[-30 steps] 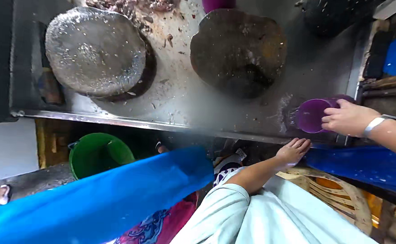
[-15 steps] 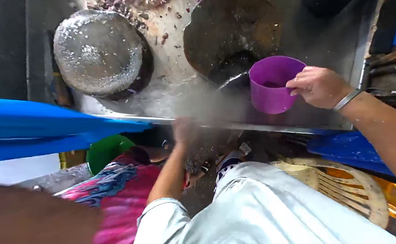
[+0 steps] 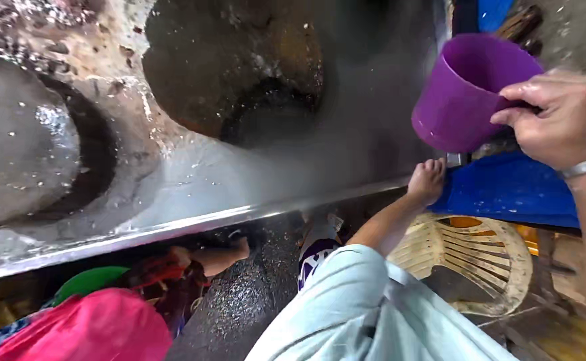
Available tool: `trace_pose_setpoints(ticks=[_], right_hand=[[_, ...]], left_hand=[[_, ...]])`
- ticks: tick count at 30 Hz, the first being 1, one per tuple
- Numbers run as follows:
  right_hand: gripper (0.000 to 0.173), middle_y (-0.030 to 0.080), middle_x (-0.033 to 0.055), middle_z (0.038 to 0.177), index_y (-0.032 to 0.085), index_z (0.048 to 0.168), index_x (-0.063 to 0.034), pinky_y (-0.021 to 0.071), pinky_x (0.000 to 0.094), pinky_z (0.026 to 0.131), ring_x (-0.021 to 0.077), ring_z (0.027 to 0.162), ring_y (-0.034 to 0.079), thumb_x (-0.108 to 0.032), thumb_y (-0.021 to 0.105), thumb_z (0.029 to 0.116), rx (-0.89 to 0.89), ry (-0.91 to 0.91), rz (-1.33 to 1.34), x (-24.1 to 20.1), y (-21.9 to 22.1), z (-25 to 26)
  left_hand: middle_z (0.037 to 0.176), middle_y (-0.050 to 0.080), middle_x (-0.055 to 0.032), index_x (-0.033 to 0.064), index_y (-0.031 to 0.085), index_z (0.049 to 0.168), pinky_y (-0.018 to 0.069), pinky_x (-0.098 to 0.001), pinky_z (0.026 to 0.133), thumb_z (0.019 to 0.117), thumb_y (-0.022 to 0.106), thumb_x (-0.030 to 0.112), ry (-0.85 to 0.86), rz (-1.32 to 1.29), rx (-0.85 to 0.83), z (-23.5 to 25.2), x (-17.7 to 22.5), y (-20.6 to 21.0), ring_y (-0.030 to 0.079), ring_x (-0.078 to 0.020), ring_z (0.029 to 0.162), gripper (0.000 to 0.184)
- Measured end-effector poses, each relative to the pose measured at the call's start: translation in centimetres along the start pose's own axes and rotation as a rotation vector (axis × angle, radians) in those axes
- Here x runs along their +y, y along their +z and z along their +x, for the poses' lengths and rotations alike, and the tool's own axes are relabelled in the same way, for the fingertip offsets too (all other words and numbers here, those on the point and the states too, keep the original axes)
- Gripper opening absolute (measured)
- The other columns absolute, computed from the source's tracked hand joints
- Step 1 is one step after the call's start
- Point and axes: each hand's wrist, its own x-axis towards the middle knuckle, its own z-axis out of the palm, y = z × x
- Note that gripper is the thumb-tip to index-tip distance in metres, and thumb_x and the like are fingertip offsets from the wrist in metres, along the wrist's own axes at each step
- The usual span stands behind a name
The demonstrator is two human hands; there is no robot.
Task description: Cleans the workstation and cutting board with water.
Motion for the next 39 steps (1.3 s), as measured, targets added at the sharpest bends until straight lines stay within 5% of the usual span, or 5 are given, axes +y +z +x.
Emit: trace_pose_setpoints(ticks=[6, 11, 17, 29, 39], right_hand=[[0.023, 0.071, 0.0254, 0.114, 0.072, 0.117, 0.0036, 0.0526, 0.0590, 0.098, 0.0411, 0.109, 0.069, -0.010, 0.066, 0.0994, -0.006, 0.143, -0.016, 0.9, -2.8, -2.1], [0.025, 0.071, 0.0245, 0.116, 0.072, 0.117, 0.0020, 0.0526, 0.0591, 0.098, 0.0393, 0.111, 0.068, -0.011, 0.070, 0.0963, 0.103, 0.198, 0.094, 2.9, -2.0, -2.2], [0.026, 0.072, 0.0236, 0.107, 0.074, 0.114, 0.0015, 0.0524, 0.0563, 0.094, 0.0403, 0.103, 0.068, -0.018, 0.064, 0.0999, 0.120, 0.119, 0.114, 3.4, 0.7, -0.6], [0.018, 0.073, 0.0203, 0.102, 0.076, 0.111, -0.0008, 0.0534, 0.0599, 0.091, 0.0413, 0.099, 0.068, -0.008, 0.065, 0.0981, -0.174, 0.089, 0.148, -1.7, 2.5, 3.8], [0.020, 0.073, 0.0150, 0.095, 0.078, 0.108, -0.0052, 0.0551, 0.0586, 0.084, 0.0365, 0.093, 0.069, -0.013, 0.063, 0.0973, -0.152, 0.139, 0.156, 0.1, 3.4, 2.3]], left_hand=[[0.120, 0.071, -0.0175, 0.0107, 0.073, 0.117, 0.0522, -0.0680, 0.089, 0.0934, 0.071, 0.032, -0.284, -0.369, -0.306, 3.7, -5.2, -10.2, 0.066, -0.0394, 0.114, 0.032], [0.111, 0.073, -0.0177, 0.0089, 0.071, 0.119, 0.0577, -0.0526, 0.088, 0.1060, 0.054, 0.031, -0.030, -0.096, 0.390, -2.6, -14.0, -23.3, 0.071, -0.0333, 0.103, 0.031], [0.166, 0.020, -0.0290, 0.0101, 0.035, 0.160, 0.0255, -0.0714, 0.116, 0.0939, 0.066, 0.041, -0.779, 0.046, 0.673, -12.3, -33.9, -34.3, 0.021, -0.0511, 0.152, 0.080], [0.168, 0.032, 0.0013, 0.0291, 0.050, 0.154, 0.0151, -0.0520, 0.129, 0.1038, 0.057, 0.029, 0.221, 0.104, -0.086, -19.8, -27.8, -12.3, 0.019, -0.0224, 0.159, 0.050], [0.153, 0.042, -0.0322, -0.0006, 0.057, 0.142, 0.0317, -0.0625, 0.117, 0.0974, 0.059, 0.019, -1.124, -0.006, 0.796, -34.8, -40.3, -30.0, 0.038, -0.0498, 0.144, 0.049]])
